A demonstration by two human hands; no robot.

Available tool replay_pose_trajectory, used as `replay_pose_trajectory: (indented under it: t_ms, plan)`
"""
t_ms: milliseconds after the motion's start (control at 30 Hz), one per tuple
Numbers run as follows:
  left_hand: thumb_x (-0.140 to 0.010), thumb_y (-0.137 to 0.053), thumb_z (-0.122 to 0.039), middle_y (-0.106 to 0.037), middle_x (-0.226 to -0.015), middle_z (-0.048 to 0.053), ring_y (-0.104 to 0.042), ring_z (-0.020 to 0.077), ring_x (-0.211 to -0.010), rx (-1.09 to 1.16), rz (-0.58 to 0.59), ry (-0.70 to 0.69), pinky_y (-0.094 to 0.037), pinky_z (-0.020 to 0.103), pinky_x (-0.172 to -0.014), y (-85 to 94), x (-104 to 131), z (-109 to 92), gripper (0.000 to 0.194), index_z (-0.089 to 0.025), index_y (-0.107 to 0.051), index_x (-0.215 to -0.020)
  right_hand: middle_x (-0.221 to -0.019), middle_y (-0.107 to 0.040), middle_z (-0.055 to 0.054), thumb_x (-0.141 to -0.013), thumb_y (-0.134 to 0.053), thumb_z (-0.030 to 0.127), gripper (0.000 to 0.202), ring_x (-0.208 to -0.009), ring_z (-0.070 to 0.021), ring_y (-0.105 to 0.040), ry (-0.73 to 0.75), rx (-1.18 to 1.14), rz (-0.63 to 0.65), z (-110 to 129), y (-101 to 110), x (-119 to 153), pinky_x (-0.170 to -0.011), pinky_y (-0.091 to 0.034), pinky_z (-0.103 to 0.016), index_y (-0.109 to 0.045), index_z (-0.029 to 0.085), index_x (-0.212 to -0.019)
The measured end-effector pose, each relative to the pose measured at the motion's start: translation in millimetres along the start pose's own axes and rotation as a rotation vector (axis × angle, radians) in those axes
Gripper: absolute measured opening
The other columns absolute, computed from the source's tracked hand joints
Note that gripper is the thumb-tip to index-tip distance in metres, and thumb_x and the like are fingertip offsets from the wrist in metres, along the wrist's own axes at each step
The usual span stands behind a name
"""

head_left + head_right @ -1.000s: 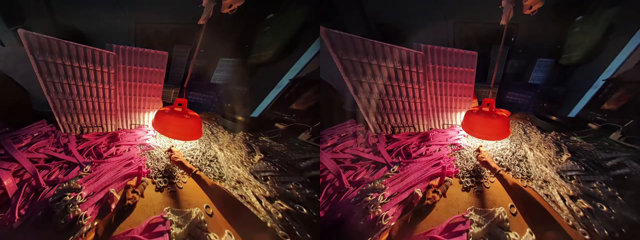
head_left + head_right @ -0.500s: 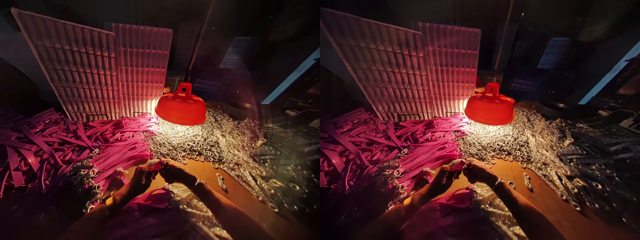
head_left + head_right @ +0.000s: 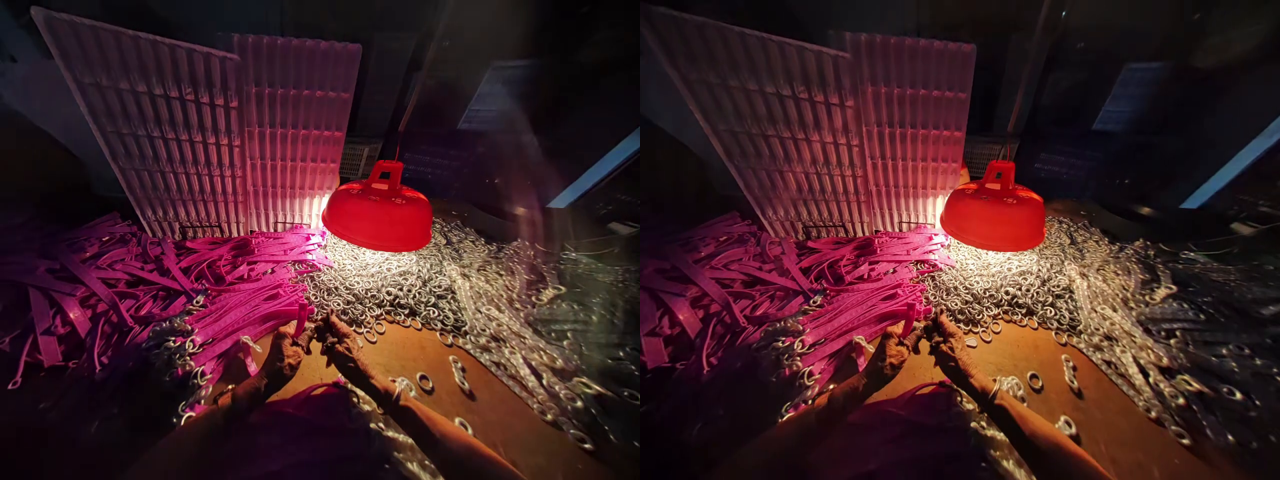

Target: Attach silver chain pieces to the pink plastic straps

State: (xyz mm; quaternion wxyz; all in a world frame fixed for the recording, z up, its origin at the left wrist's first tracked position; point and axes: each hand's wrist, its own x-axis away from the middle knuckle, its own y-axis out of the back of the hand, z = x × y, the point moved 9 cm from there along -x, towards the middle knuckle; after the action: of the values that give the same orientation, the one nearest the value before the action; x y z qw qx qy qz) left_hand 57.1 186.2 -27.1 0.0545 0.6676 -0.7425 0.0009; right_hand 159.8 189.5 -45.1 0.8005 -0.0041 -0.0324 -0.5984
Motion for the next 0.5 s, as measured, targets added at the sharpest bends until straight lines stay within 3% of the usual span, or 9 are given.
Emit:
replay_pose_trajectory:
  t_ms: [67,233,367,433,500]
  plan:
    - [-0.064,-0.056,-0.026,-0.046,-0.055,-0.001,-0.040,0.0097,-0.052,0.010,0.023,0.030,-0.032,0.021,-0.047,-1.0,2,-2,0.013,-0.014,-0.058,-0.061,-0.070,-0.045,0.003,-0.071,-0.045,0.023,0.018,-0.047,-0.0068,-0.041,0.042,0.099,-0.003,3,0,-1,-0.034,-0.038,-0.016,-0.048,0.021,-0.088]
    - [-0.061,-0.055,-0.032,-0.037,-0.050,-0.003,-0.031,0.0068,-0.049,0.132,0.149,0.076,-0.026,0.022,-0.045,-1.9,1,5,0.022,-0.017,-0.044,-0.050,-0.068,-0.050,0.001,-0.061,-0.041,0.010,0.019,-0.053,-0.0094,-0.047,0.243,0.333,-0.036,16,-1,-4,-0.044,-0.040,-0.019,-0.045,0.019,-0.077]
    - [-0.058,-0.054,-0.039,-0.041,-0.048,-0.004,-0.030,0.0052,-0.041,0.156,0.211,0.153,-0.024,0.020,-0.040,8.2,-6,22,0.023,-0.016,-0.050,-0.059,-0.068,-0.052,-0.001,-0.071,-0.042,0.009,0.012,-0.058,-0.0125,-0.047,0.508,0.584,-0.165,36,-3,4,-0.053,-0.039,-0.023,-0.045,0.019,-0.078]
    - [-0.061,-0.054,-0.043,-0.044,-0.045,-0.003,-0.032,0.0055,-0.035,0.106,0.311,0.252,-0.026,0.021,-0.037,5.2,-7,31,0.029,-0.014,-0.055,-0.062,-0.069,-0.052,-0.002,-0.078,-0.041,0.012,0.010,-0.059,-0.0127,-0.045,0.601,0.631,-0.109,43,-12,7,-0.054,-0.037,-0.024,-0.047,0.019,-0.077]
    - [-0.062,-0.059,-0.044,-0.052,-0.048,0.001,-0.044,0.0088,-0.040,0.058,0.380,0.270,-0.036,0.023,-0.043,0.5,-12,32,0.032,-0.011,-0.060,-0.062,-0.068,-0.051,-0.002,-0.081,-0.043,0.017,0.010,-0.059,-0.0129,-0.044,0.600,0.566,-0.083,48,-10,2,-0.055,-0.037,-0.025,-0.049,0.020,-0.074]
